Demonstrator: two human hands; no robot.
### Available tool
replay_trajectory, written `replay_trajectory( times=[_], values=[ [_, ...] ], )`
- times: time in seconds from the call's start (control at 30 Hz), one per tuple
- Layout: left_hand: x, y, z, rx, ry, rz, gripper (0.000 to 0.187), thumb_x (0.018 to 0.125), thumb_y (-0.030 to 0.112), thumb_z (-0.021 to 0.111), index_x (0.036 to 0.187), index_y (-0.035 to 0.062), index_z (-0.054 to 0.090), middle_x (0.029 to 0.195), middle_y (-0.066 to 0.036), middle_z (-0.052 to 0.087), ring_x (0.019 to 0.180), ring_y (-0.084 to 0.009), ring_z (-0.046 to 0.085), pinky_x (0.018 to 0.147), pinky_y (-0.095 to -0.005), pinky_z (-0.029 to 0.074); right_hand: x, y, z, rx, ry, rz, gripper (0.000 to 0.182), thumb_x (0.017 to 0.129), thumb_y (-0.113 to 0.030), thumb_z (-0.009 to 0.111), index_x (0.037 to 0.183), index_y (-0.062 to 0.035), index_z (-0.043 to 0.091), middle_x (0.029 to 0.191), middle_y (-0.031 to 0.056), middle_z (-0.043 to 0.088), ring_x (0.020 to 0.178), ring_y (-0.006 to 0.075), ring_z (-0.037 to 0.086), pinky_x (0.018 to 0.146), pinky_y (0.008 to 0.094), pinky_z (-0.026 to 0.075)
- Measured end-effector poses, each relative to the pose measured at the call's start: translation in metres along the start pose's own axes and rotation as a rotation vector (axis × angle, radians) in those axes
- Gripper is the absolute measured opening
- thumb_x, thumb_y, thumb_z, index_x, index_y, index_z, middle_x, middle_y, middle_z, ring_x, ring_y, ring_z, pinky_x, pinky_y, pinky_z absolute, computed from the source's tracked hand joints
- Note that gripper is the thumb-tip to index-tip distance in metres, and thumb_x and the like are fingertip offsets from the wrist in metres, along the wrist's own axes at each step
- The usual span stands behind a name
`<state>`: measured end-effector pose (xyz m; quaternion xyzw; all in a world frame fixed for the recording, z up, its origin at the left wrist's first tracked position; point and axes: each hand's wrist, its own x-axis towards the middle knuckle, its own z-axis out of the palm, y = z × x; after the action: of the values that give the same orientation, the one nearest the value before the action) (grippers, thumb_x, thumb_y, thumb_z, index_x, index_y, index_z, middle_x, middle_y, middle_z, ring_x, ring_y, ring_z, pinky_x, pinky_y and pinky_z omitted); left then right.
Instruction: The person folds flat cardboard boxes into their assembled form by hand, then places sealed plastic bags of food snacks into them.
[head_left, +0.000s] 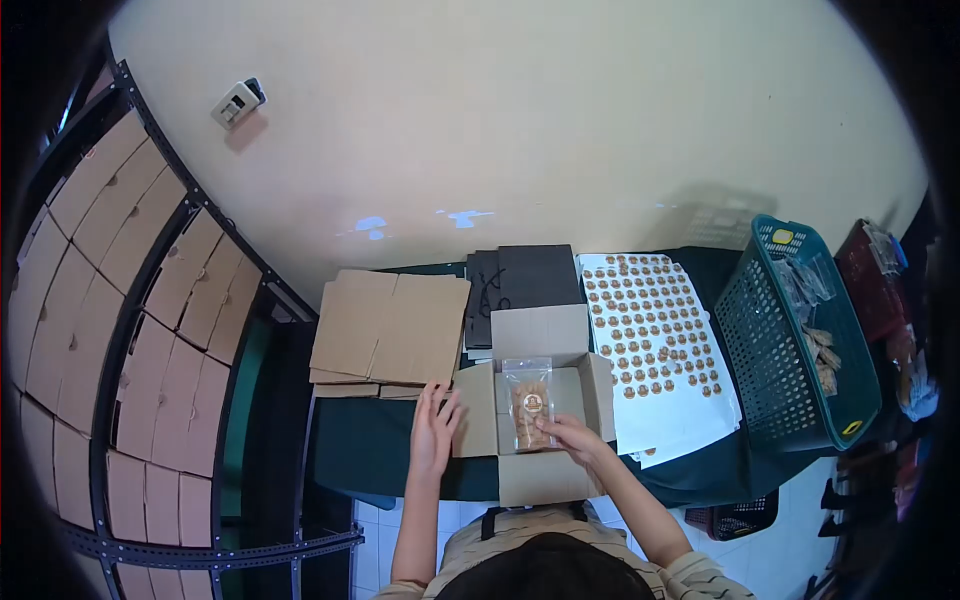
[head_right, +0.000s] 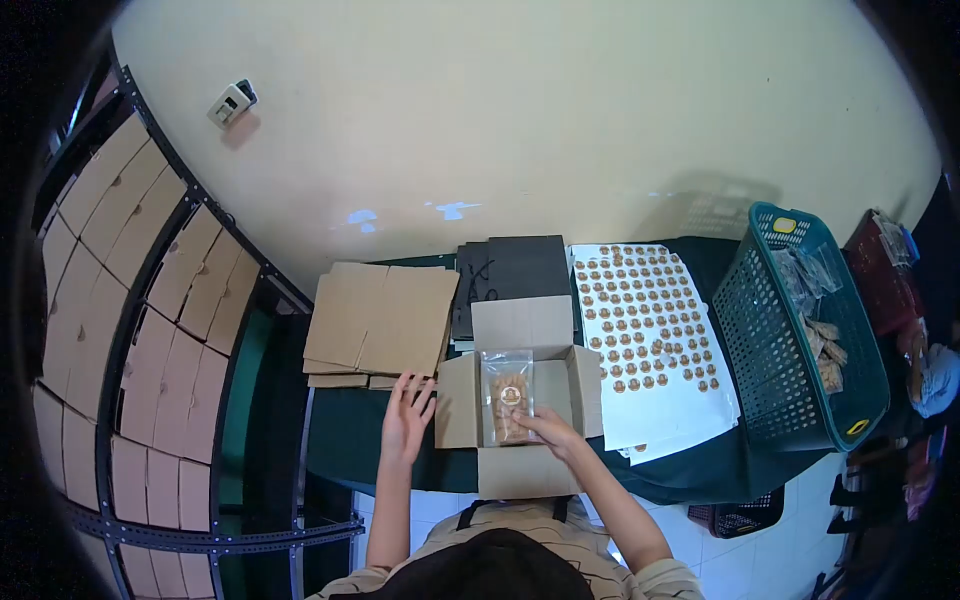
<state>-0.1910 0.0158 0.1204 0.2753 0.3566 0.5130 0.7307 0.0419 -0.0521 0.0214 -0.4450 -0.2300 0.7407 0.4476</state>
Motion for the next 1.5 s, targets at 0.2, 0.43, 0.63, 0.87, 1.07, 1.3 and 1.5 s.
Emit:
replay_trajectory(
  times=[0.2,0.43,0.63,0.87,1.07,1.3,1.5],
  values=[
    [-0.024,-0.005,-0.042,-0.048,0.17,-0.005,0.033,0.093,0.026,0.041,0.122,0.011,0.045,0.118,-0.004,0.048,0.108,-0.0167,0.048,0.087,-0.0293,0.04,0.048,0.03,0.003,-0.242,0.228,0.035,0.034,0.075,-0.032,0.069,0.086,-0.0004,0.059,0.066,0.0054,0.057,0.048,0.0098,0.047,0.041,0.0279,0.036],
    [-0.039,-0.007,-0.056,-0.044,0.277,0.063,0.029,0.091,0.024,0.047,0.116,0.0085,0.047,0.107,-0.002,0.053,0.099,-0.0142,0.051,0.084,-0.0277,0.042,0.098,0.074,-0.018,-0.899,0.391,0.075,0.049,0.069,-0.038,0.072,0.088,0.0044,0.056,0.075,0.0164,0.062,0.067,0.0256,0.06,0.055,0.0361,0.046],
    [-0.036,-0.019,-0.049,0.033,0.262,0.028,0.028,0.092,0.02,0.046,0.116,0.0069,0.046,0.106,-0.004,0.054,0.097,-0.0137,0.052,0.083,-0.0258,0.042,0.074,0.041,0.006,-1.216,0.602,-0.028,0.069,0.065,-0.034,0.074,0.114,0.0017,0.04,0.099,0.0247,0.057,0.089,0.0387,0.057,0.078,0.0441,0.046],
    [-0.029,-0.038,-0.004,0.147,0.198,-0.055,0.025,0.089,0.016,0.05,0.111,0.0063,0.048,0.1,-0.004,0.056,0.095,-0.0121,0.054,0.08,-0.0246,0.042,0.079,0.063,-0.002,-1.108,0.38,-0.17,0.06,0.071,-0.031,0.068,0.116,-0.0004,0.042,0.104,0.0243,0.054,0.1,0.0396,0.051,0.083,0.0451,0.042],
    [-0.018,-0.077,0.019,0.33,0.08,-0.071,0.026,0.088,0.019,0.053,0.11,0.0074,0.048,0.099,-0.002,0.055,0.09,-0.0104,0.054,0.073,-0.021,0.043,0.051,0.051,-0.036,-1.124,0.305,-0.389,0.05,0.078,-0.033,0.063,0.113,-0.0005,0.047,0.105,0.0223,0.053,0.102,0.0339,0.051,0.084,0.0406,0.044],
    [0.009,-0.151,0.079,0.4,0.042,-0.137,0.023,0.086,0.016,0.054,0.107,0.0075,0.05,0.091,0.0,0.056,0.081,-0.0069,0.053,0.068,-0.0182,0.041,-0.149,-0.088,-0.136,-0.426,0.267,-0.533,0.036,0.086,-0.02,0.057,0.116,-0.0044,0.048,0.101,0.0066,0.057,0.09,0.0141,0.056,0.077,0.0287,0.045],
    [0.005,-0.213,0.204,0.506,-0.259,-0.146,0.025,0.088,0.022,0.052,0.107,0.0061,0.05,0.095,-0.003,0.056,0.088,-0.0115,0.053,0.076,-0.0234,0.04,-0.356,-0.186,-0.186,-0.337,0.706,-0.74,0.027,0.086,-0.007,0.053,0.113,-0.0027,0.049,0.105,0.007,0.056,0.093,0.0109,0.053,0.08,0.0248,0.043]
  ],
)
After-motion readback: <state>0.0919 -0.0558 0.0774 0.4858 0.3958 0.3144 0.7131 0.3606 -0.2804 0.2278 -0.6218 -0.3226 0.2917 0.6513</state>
